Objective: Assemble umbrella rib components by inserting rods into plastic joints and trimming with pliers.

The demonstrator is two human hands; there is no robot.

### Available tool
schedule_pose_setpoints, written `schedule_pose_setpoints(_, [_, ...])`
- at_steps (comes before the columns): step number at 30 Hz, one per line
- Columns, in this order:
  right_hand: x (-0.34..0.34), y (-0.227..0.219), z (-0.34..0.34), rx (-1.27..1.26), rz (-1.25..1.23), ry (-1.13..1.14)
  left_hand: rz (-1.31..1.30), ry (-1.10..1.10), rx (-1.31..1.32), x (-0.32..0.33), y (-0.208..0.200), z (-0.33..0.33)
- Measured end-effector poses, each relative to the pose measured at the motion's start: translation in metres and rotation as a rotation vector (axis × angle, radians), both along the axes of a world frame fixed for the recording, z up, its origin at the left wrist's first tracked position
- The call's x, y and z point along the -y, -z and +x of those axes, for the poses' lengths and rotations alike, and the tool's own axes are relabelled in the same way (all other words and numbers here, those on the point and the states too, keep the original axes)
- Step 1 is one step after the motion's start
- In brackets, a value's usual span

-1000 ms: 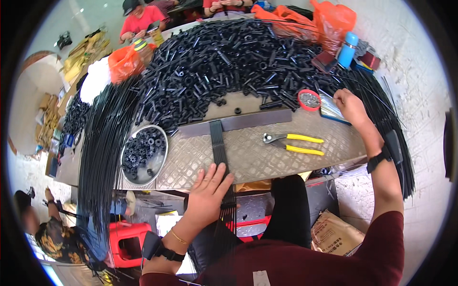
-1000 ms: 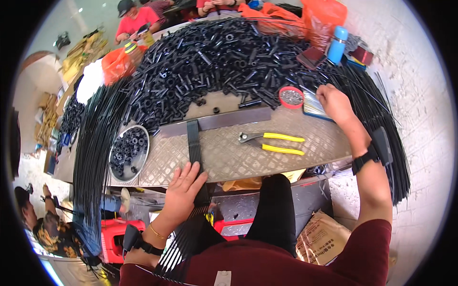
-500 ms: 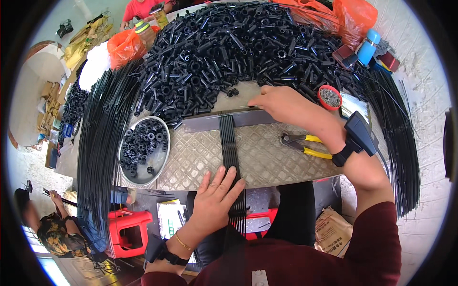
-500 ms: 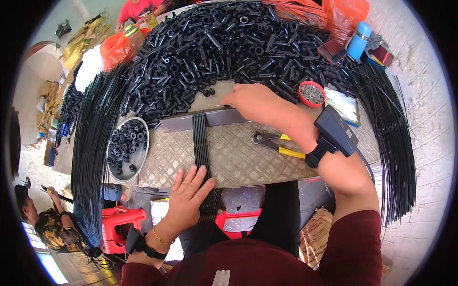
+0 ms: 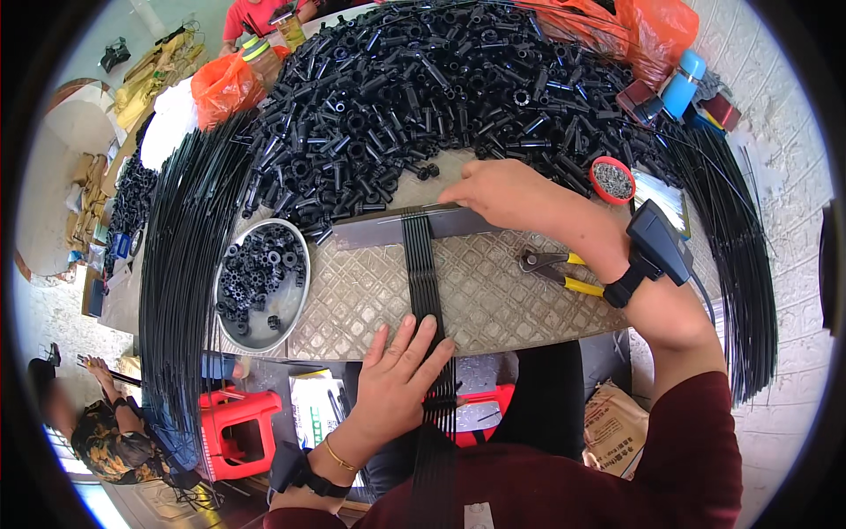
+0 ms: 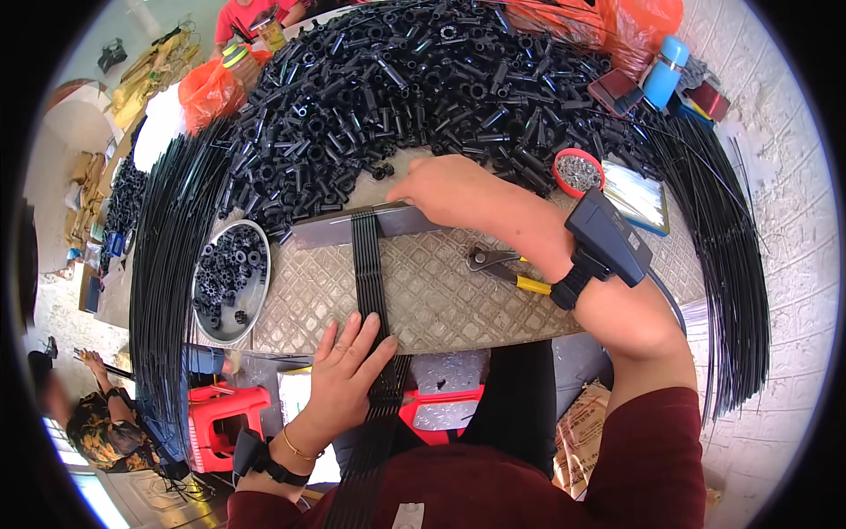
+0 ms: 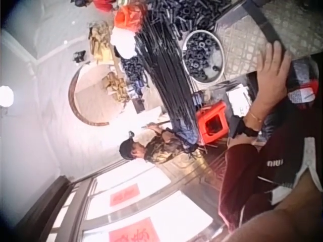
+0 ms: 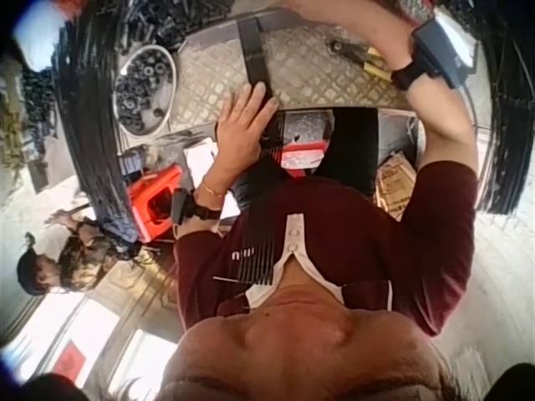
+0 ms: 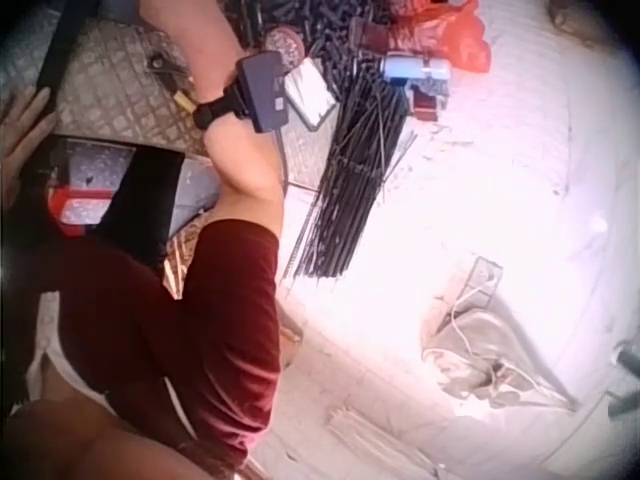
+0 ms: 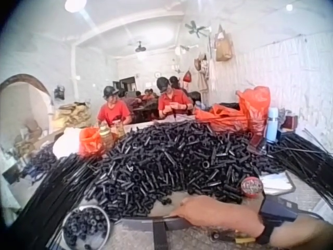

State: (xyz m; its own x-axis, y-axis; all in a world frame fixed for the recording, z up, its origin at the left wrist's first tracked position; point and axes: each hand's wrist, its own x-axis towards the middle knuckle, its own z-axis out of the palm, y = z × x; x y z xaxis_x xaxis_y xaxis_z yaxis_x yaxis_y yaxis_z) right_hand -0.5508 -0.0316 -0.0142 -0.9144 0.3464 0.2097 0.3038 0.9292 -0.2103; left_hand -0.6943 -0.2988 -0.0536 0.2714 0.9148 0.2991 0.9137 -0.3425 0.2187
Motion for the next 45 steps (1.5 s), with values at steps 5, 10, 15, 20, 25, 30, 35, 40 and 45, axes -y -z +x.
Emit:
schedule_pose_setpoints(5, [0.004,-0.001,-0.006,0.026,-0.004,0.031,-0.007,-0.01,0.022,0.0,-0.002,0.001])
schedule_pose_setpoints(10, [-0.001,0.003,-0.015,-0.034,-0.103,0.008,0.002,-0.025,0.047,0.0,-0.003,0.003])
schedule_pose_setpoints(15, [-0.01,0.009,-0.02,-0.004,-0.252,0.003,0.027,0.012,-0.064,0.0,0.002,-0.001])
schedule_pose_setpoints(20, [-0.003,0.003,-0.029,0.008,-0.274,0.008,0.018,0.003,-0.041,0.004,0.001,-0.002])
schedule_pose_setpoints(25, [-0.008,0.01,-0.037,-0.049,-0.351,0.03,0.031,0.015,-0.054,0.0,0.003,-0.001])
schedule_pose_setpoints(30, [-0.01,0.012,-0.056,-0.115,-0.518,0.045,0.038,0.003,-0.059,0.001,-0.002,-0.001])
schedule_pose_setpoints(35, [-0.016,0.017,-0.052,-0.175,-0.414,0.038,-0.008,-0.019,0.029,-0.002,-0.007,0.001])
schedule_pose_setpoints(40, [-0.007,0.007,-0.04,-0.055,-0.4,0.009,0.052,-0.006,-0.026,0.004,-0.01,0.003])
schedule_pose_setpoints(45, [-0.001,-0.005,-0.033,-0.092,-0.451,0.009,0.059,0.007,-0.055,0.009,-0.004,0.003])
